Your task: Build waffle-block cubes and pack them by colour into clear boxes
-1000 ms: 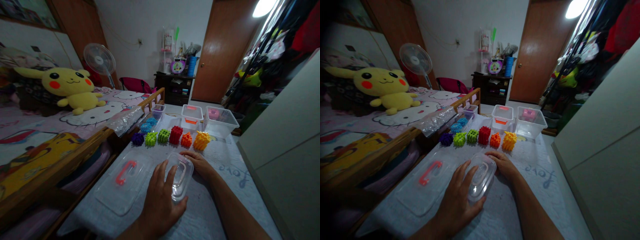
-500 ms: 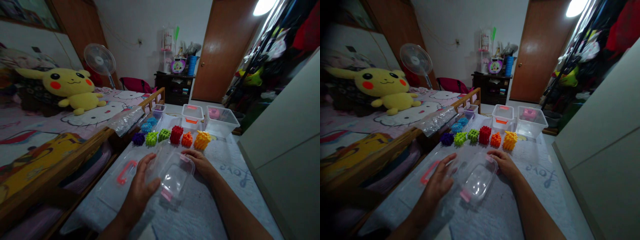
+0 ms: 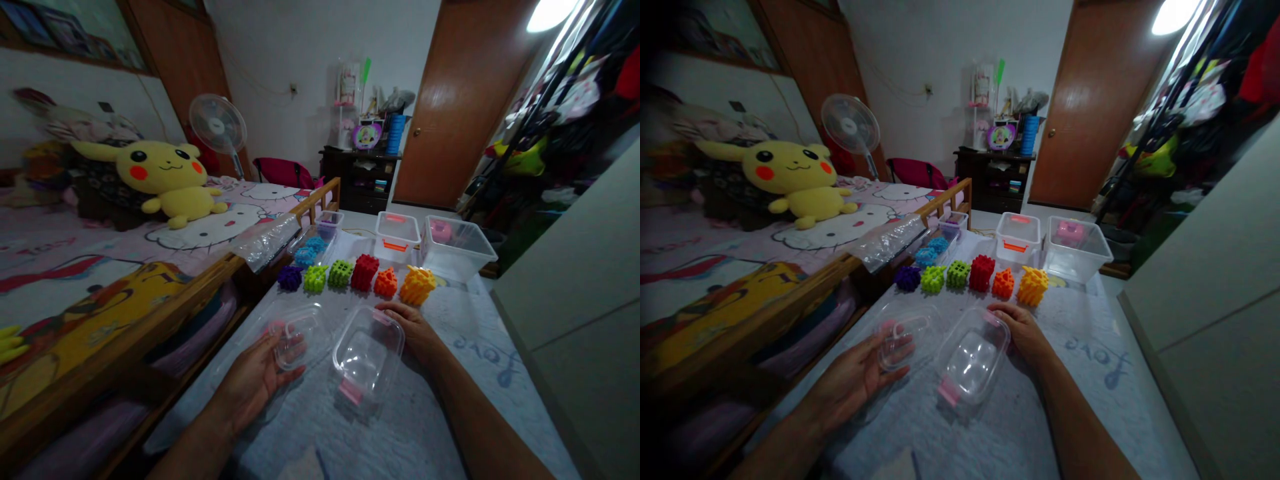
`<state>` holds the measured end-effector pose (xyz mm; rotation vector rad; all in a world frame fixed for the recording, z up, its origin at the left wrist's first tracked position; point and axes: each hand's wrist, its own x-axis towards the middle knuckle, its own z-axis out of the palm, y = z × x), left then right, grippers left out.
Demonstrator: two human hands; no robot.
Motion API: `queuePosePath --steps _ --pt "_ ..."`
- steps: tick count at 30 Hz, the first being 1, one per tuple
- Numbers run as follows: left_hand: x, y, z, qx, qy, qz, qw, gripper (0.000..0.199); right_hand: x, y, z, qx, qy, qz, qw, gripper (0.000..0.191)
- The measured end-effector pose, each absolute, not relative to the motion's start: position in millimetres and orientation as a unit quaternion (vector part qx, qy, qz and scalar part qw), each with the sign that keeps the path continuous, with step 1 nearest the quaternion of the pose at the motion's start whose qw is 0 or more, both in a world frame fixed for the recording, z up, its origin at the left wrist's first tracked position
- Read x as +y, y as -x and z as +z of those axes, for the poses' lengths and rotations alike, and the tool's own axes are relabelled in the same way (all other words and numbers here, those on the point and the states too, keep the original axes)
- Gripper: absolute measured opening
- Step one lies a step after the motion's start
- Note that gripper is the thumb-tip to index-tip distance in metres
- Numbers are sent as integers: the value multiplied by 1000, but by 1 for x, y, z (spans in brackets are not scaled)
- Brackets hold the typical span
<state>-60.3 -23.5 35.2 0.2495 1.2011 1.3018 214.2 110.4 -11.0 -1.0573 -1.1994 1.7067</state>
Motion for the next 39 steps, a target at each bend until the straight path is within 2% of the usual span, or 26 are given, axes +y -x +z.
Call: queuePosePath --steps 10,17,22,24,28,35,39 --pt "-34 79 36 592 -181 569 541 27 117 -220 -28 -470 406 683 386 31" --pt "-45 87 23 699 -274 521 406 77 116 -219 -29 -479 402 672 396 28" --pt "-49 99 -4 751 -370 474 272 92 114 -217 -29 -489 405 664 395 23" --pt "-52 108 -11 782 -407 425 206 90 113 -215 -28 -504 416 649 389 21" --pt "-60 123 -10 806 -467 344 118 74 112 -214 -27 -520 424 631 389 21" --pt "-55 83 12 695 -605 368 119 43 115 -218 -20 -547 464 590 372 26" --pt "-44 40 10 600 -678 401 142 45 121 -227 4 -619 464 496 395 22"
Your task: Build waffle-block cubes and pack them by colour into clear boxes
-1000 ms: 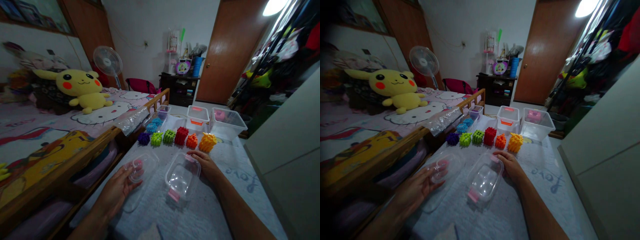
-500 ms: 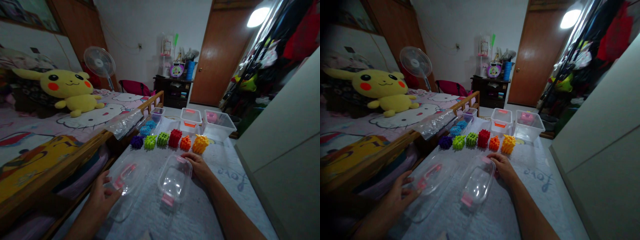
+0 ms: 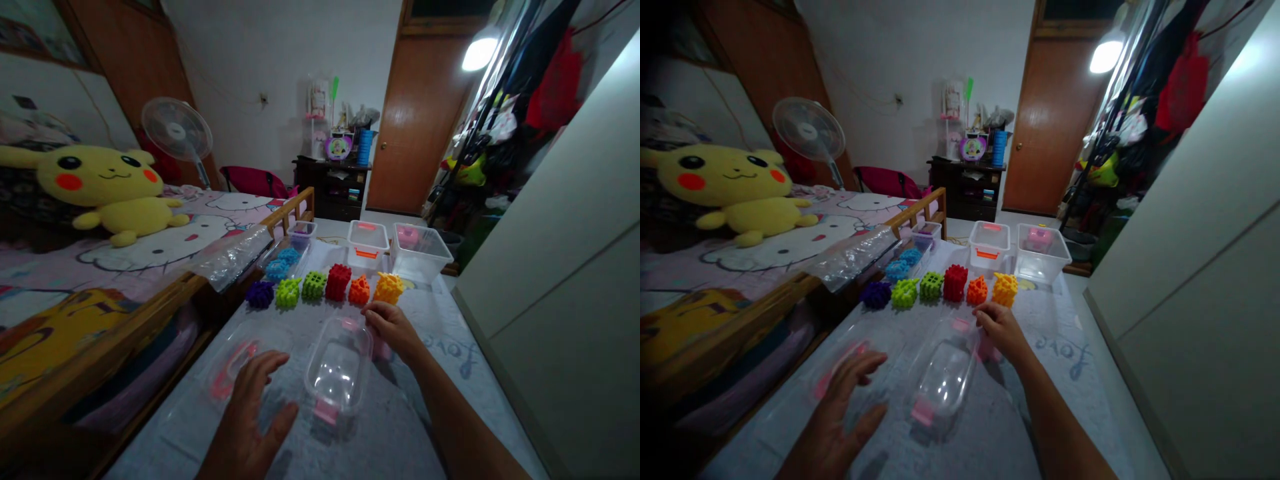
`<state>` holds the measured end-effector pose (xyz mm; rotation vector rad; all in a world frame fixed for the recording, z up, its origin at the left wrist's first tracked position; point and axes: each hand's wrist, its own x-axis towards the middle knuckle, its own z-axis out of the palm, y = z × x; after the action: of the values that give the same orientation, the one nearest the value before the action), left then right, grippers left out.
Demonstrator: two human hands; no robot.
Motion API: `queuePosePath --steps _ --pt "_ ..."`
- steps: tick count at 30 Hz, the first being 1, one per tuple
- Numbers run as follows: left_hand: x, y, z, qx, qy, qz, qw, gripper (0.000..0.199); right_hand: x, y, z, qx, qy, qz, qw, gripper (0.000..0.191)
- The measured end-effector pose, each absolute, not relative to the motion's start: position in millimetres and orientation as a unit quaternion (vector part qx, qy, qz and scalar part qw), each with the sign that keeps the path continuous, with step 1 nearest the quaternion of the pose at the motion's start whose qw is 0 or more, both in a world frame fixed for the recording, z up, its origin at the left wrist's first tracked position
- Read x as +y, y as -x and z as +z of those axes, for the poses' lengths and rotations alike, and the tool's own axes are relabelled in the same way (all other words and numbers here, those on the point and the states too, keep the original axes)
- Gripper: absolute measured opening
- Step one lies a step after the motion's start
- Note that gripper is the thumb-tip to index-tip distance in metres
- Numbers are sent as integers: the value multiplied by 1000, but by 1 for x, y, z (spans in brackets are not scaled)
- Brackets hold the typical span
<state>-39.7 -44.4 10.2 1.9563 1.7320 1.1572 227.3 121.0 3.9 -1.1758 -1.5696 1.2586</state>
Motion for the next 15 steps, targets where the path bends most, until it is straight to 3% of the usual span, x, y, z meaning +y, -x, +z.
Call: queuePosePath --steps 4,10,15 --pt "-33 6 5 558 -675 441 198 54 123 -240 24 -616 465 433 465 23" --pt "-13 -21 7 534 -512 551 386 51 130 -263 27 -499 483 343 633 21" --pt "0 -31 7 505 -388 602 481 44 140 -279 19 -425 512 296 685 18"
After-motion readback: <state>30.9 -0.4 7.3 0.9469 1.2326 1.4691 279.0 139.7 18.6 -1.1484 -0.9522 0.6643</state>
